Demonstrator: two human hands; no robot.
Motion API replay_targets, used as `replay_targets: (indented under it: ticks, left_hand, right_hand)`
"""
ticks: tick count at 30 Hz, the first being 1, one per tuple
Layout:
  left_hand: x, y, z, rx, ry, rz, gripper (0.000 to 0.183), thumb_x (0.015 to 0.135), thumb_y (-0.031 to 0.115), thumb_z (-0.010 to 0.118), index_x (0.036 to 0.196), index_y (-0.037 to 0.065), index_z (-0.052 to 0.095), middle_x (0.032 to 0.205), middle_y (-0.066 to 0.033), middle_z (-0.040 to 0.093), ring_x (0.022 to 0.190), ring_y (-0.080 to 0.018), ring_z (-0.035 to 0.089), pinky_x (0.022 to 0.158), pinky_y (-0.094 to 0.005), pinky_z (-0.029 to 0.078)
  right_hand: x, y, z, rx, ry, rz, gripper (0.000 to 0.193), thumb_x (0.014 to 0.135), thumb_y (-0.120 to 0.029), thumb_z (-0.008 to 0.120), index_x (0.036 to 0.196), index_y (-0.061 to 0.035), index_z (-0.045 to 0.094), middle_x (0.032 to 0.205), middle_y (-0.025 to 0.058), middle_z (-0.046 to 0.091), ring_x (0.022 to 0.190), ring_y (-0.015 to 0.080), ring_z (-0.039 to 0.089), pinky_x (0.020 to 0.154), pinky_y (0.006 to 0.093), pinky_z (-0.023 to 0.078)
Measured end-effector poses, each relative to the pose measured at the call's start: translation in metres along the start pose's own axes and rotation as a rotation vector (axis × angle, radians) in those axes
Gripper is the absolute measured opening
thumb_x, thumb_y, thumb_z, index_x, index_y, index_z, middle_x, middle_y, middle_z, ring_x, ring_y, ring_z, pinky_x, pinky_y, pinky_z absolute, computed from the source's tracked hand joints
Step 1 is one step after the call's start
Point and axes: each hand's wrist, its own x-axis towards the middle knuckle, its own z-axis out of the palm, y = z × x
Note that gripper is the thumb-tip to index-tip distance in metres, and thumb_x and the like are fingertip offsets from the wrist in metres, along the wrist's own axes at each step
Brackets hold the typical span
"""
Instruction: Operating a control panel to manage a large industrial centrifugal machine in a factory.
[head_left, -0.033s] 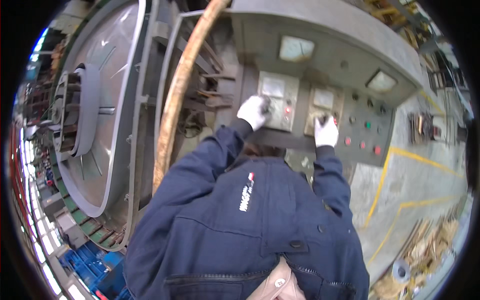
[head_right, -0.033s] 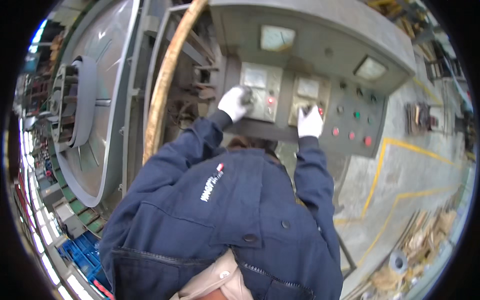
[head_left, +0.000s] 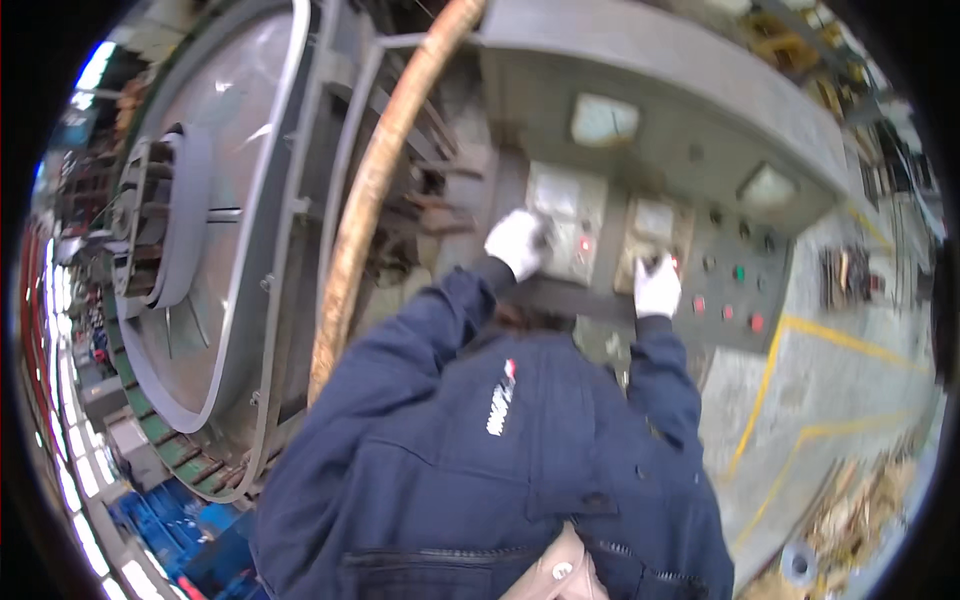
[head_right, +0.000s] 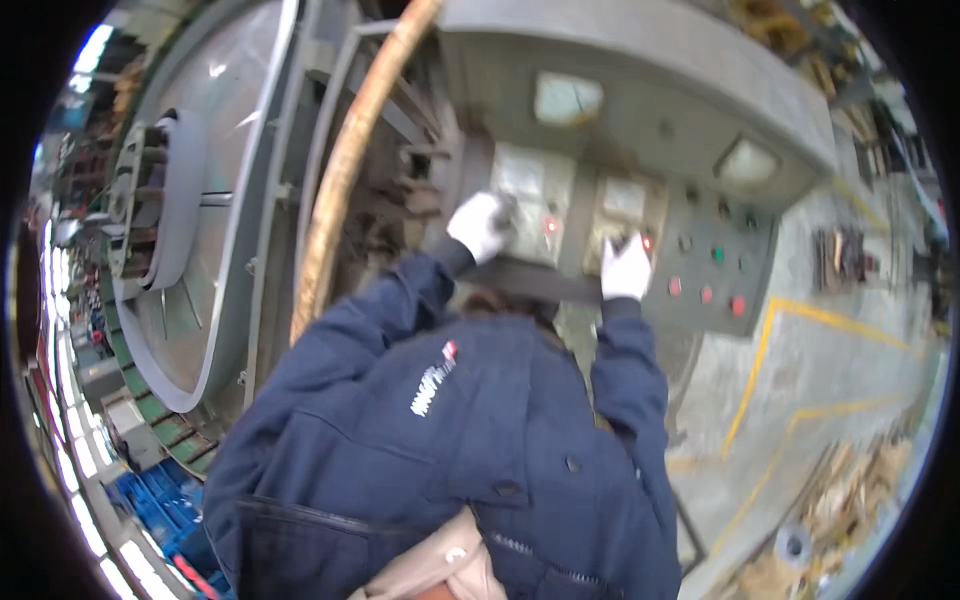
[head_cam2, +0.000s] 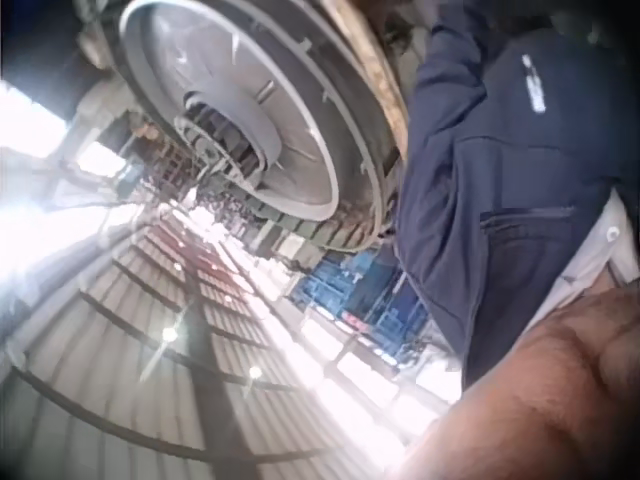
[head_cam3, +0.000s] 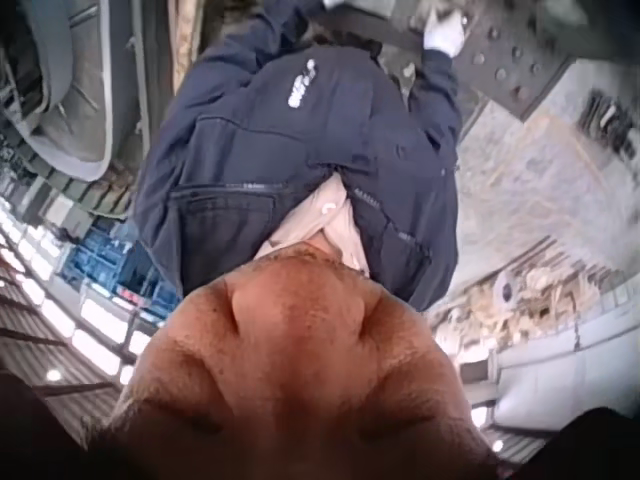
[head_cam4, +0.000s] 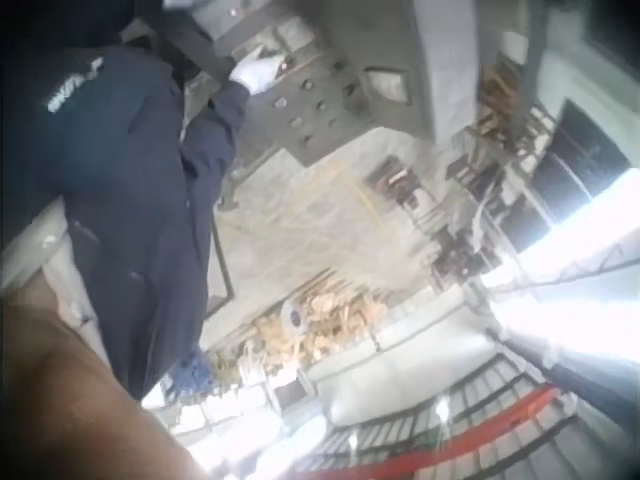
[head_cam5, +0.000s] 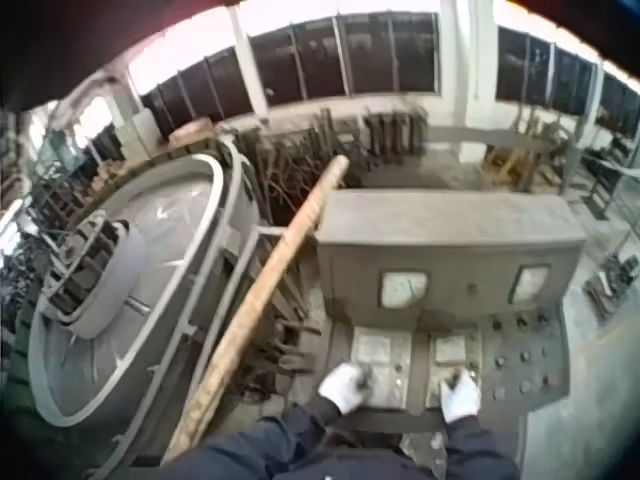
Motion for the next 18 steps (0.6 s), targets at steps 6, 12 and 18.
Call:
replay_targets:
  ticks: [6, 12, 18]
  left_hand:
    - [0.004, 0.006, -0.002, 0.019, 0.002, 0.107, 0.033, 0.08, 0.016, 0.075, 0.113, 0.011, 0.076, 0.104, -0.0204, 0.073, 0.103, -0.0429, 0.071, 0.091, -0.0538, 0.058]
    - [0.003, 0.005, 0.003, 0.03, -0.008, 0.151, 0.026, 0.082, 0.014, 0.075, 0.107, 0.006, 0.074, 0.104, -0.0215, 0.071, 0.104, -0.0426, 0.071, 0.09, -0.0541, 0.057]
    - [0.004, 0.004, 0.008, 0.038, 0.005, 0.137, 0.023, 0.083, 0.015, 0.075, 0.104, 0.006, 0.074, 0.105, -0.0204, 0.071, 0.105, -0.0416, 0.07, 0.091, -0.0534, 0.057]
  right_hand:
    - [-0.001, -0.003, 0.002, 0.018, 0.034, 0.04, 0.043, 0.092, -0.041, 0.081, 0.11, -0.004, 0.067, 0.103, 0.0249, 0.076, 0.096, 0.0459, 0.074, 0.086, 0.0545, 0.059]
    - [-0.001, 0.0, 0.003, 0.022, 0.032, 0.048, 0.037, 0.092, -0.038, 0.082, 0.109, -0.0065, 0.069, 0.101, 0.0221, 0.078, 0.095, 0.0435, 0.075, 0.086, 0.052, 0.059]
    - [-0.001, -0.002, 0.0, -0.021, -0.005, 0.067, 0.038, 0.094, -0.037, 0.081, 0.117, -0.0078, 0.071, 0.105, 0.0173, 0.08, 0.097, 0.0378, 0.077, 0.089, 0.0478, 0.06]
